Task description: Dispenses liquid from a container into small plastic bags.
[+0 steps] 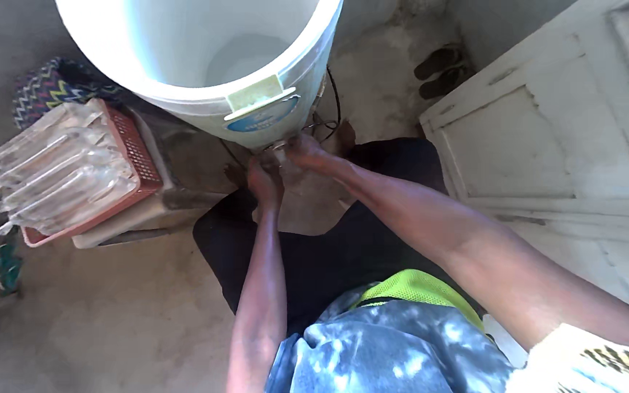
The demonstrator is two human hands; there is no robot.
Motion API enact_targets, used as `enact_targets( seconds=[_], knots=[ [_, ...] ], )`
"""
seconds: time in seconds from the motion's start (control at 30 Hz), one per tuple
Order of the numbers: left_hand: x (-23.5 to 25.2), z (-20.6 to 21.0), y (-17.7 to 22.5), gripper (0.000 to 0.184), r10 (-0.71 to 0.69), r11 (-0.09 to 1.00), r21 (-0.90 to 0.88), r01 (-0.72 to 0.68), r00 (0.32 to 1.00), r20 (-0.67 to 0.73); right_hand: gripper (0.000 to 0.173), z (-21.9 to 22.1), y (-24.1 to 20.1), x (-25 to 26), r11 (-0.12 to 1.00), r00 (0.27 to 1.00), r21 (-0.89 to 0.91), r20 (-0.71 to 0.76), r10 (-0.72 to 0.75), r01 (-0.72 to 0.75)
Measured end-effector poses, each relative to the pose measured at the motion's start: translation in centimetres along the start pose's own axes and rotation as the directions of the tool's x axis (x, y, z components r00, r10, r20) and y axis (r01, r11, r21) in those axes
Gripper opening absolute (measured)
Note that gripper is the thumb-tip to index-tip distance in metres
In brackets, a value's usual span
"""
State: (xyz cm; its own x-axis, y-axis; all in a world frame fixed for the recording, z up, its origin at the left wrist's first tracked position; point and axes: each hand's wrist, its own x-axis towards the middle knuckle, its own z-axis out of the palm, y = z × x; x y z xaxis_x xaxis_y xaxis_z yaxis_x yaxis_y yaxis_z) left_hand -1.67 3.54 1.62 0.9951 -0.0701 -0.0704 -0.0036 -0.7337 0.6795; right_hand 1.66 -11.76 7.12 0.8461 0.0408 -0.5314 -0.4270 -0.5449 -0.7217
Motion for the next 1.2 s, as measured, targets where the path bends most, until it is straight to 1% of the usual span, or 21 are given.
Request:
enact_targets(
  seconds=[0.1, 0.17, 0.23, 0.33, 0.43, 0.47, 0.53, 0.63, 0.73, 0.8, 0.87, 0.9, 0.97, 1.07, 1.13, 1.2],
  knots=[
    [-0.6, -1.5, -0.3, 0.037, -0.050, 0.998, -0.020, 0.051, 0.998, 0.046, 0.038, 0.1, 0.0, -0.4, 1.000, 1.000, -0.024, -0.002, 0.000, 0.000],
    [-0.8, -1.9, -0.6, 0.034, -0.026, 0.999, -0.040, 0.027, 0.999, 0.026, 0.039, 0.7, -0.1, -0.2, 0.997, 0.999, -0.060, -0.021, 0.038, -0.039],
    [-0.9, -2.1, -0.4, 0.032, -0.011, 0.998, -0.068, 0.012, 1.000, 0.004, 0.042, 1.3, -0.5, -0.1, 0.994, 0.994, -0.030, -0.040, 0.105, -0.106],
    [-0.8, -2.3, 0.4, 0.033, -0.082, 0.989, -0.119, 0.083, 0.997, 0.011, 0.038, 1.9, -0.7, -0.3, 0.985, 0.987, 0.076, -0.037, 0.159, -0.156],
    [-0.4, -2.5, 0.8, 0.034, -0.154, 0.971, -0.169, 0.167, 0.984, 0.087, 0.037, 2.7, 0.2, 0.1, 0.985, 0.986, 0.040, -0.024, 0.166, -0.165],
    [-0.3, -2.6, 0.9, 0.033, -0.169, 0.966, -0.176, 0.187, 0.979, 0.112, 0.036, 3.1, 0.9, 0.3, 0.988, 0.988, 0.005, -0.023, 0.155, -0.155],
    [-0.2, -2.8, 0.8, 0.032, -0.174, 0.961, -0.192, 0.200, 0.974, 0.146, 0.034, 3.7, 2.8, 0.8, 0.994, 0.997, -0.082, -0.019, 0.076, -0.077],
    [-0.9, -4.2, 0.8, 0.033, -0.191, 0.958, -0.176, 0.228, 0.960, 0.206, 0.035, 3.0, 3.5, -0.1, 0.980, 0.996, -0.198, 0.082, 0.040, -0.023],
    [-1.8, -6.3, 1.6, 0.034, -0.160, 0.967, -0.157, 0.203, 0.955, 0.250, 0.030, 1.1, 2.7, -1.8, 0.950, 0.978, -0.266, 0.171, -0.121, 0.164],
    [-2.2, -8.3, 2.9, 0.038, -0.091, 0.974, -0.172, 0.151, 0.945, 0.313, 0.030, -0.7, 0.8, -3.8, 0.904, 0.948, -0.323, 0.244, -0.206, 0.279],
    [-2.5, -10.2, 4.6, 0.038, 0.008, 0.983, -0.173, 0.064, 0.924, 0.382, 0.029, -2.4, -1.4, -6.2, 0.844, 0.901, -0.348, 0.298, -0.314, 0.409],
    [-2.7, -11.1, 5.3, 0.033, 0.064, 0.983, -0.185, 0.012, 0.915, 0.399, 0.029, -3.2, -2.4, -7.4, 0.809, 0.871, -0.346, 0.312, -0.379, 0.476],
    [-3.1, -13.0, 7.0, 0.018, 0.178, 0.970, -0.224, -0.089, 0.893, 0.414, 0.028, -5.0, -4.3, -9.7, 0.740, 0.814, -0.351, 0.338, -0.472, 0.574],
    [-3.9, -16.6, 10.2, 0.006, 0.350, 0.933, -0.238, -0.270, 0.836, 0.423, 0.031, -7.6, -6.8, -13.0, 0.665, 0.758, -0.369, 0.376, -0.532, 0.649],
    [-4.6, -18.7, 12.8, 0.002, 0.431, 0.900, -0.140, -0.412, 0.804, 0.409, 0.031, -9.0, -8.4, -15.3, 0.645, 0.734, -0.351, 0.367, -0.571, 0.678],
    [-5.3, -20.3, 14.9, 0.003, 0.517, 0.835, -0.027, -0.550, 0.766, 0.381, 0.032, -10.1, -9.8, -17.4, 0.629, 0.730, -0.370, 0.366, -0.578, 0.684]
  ],
)
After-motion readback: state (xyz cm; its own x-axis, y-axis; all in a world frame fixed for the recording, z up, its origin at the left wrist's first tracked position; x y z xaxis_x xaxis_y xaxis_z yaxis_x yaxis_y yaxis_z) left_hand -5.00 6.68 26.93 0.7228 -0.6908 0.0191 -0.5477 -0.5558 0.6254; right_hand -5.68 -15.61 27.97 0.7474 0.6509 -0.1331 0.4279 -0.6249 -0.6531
